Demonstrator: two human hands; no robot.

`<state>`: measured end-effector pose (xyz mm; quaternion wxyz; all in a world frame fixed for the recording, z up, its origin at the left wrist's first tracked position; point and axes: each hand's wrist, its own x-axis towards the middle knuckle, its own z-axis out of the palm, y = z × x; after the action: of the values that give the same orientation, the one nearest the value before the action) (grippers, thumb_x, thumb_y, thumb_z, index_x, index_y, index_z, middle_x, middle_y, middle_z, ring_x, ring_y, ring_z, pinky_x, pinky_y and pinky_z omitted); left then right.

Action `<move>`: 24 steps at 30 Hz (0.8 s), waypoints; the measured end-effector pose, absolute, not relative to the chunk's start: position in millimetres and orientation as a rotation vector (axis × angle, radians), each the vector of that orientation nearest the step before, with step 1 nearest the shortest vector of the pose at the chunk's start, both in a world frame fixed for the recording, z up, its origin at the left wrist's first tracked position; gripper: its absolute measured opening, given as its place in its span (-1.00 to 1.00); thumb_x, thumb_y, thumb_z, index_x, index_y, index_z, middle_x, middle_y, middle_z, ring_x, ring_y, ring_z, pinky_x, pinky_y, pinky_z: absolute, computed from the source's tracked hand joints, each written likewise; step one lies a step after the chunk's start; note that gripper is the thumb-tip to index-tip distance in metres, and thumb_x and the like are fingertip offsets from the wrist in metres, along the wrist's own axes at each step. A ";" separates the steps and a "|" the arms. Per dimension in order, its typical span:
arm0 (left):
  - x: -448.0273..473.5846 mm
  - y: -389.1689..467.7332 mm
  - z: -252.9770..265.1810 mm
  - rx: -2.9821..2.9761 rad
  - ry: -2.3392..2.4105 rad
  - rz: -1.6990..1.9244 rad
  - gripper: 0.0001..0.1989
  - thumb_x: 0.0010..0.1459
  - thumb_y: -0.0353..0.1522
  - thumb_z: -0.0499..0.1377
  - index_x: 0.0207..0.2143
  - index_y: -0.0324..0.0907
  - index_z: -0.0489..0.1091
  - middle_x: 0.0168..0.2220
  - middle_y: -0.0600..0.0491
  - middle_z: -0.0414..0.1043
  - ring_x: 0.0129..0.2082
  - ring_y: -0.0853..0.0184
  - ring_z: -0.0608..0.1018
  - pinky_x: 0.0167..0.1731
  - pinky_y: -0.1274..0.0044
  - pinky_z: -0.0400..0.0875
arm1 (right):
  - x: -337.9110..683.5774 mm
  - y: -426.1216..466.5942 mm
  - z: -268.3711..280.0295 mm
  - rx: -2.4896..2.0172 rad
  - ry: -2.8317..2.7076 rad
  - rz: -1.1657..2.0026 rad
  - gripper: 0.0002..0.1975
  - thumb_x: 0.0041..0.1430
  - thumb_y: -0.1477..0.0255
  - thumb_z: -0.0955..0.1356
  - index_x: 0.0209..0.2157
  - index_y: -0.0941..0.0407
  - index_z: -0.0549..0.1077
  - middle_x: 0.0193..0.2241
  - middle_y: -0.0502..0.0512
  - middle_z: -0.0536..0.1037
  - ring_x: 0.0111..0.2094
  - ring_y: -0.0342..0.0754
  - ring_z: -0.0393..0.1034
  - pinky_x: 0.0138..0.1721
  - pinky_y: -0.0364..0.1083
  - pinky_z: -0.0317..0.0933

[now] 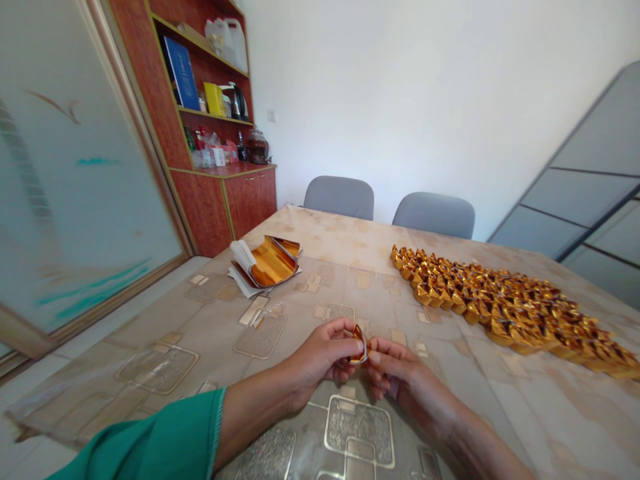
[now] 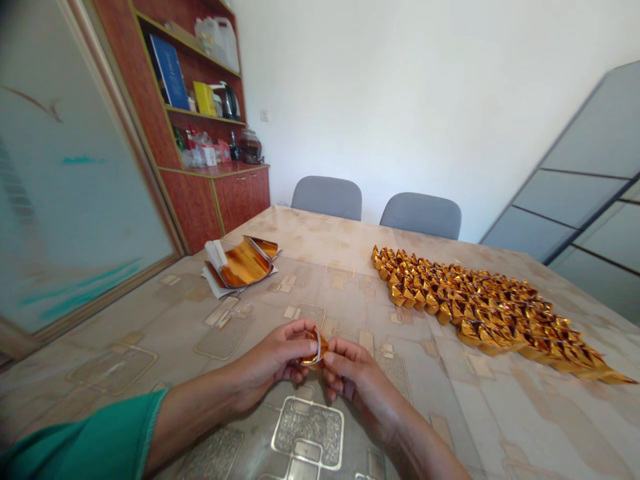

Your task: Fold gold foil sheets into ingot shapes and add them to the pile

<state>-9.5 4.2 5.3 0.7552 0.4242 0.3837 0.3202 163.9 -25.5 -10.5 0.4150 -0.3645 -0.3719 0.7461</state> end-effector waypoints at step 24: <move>-8.8 2.0 3.1 0.694 0.622 0.829 -0.51 -0.10 -0.48 0.44 -0.11 -0.16 0.35 -0.19 0.05 0.49 -0.36 0.48 0.52 -0.40 0.66 0.35 | 163.1 -35.3 0.6 -1.091 -1.587 0.888 -0.74 0.24 0.37 0.36 -0.04 -0.03 0.35 -0.14 0.08 0.50 -0.16 0.02 0.43 -0.14 0.01 0.30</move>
<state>-8.8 2.0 3.1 0.8118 0.3248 0.2912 0.3883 163.1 -35.3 0.6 0.4886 -0.4488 -0.6529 0.3654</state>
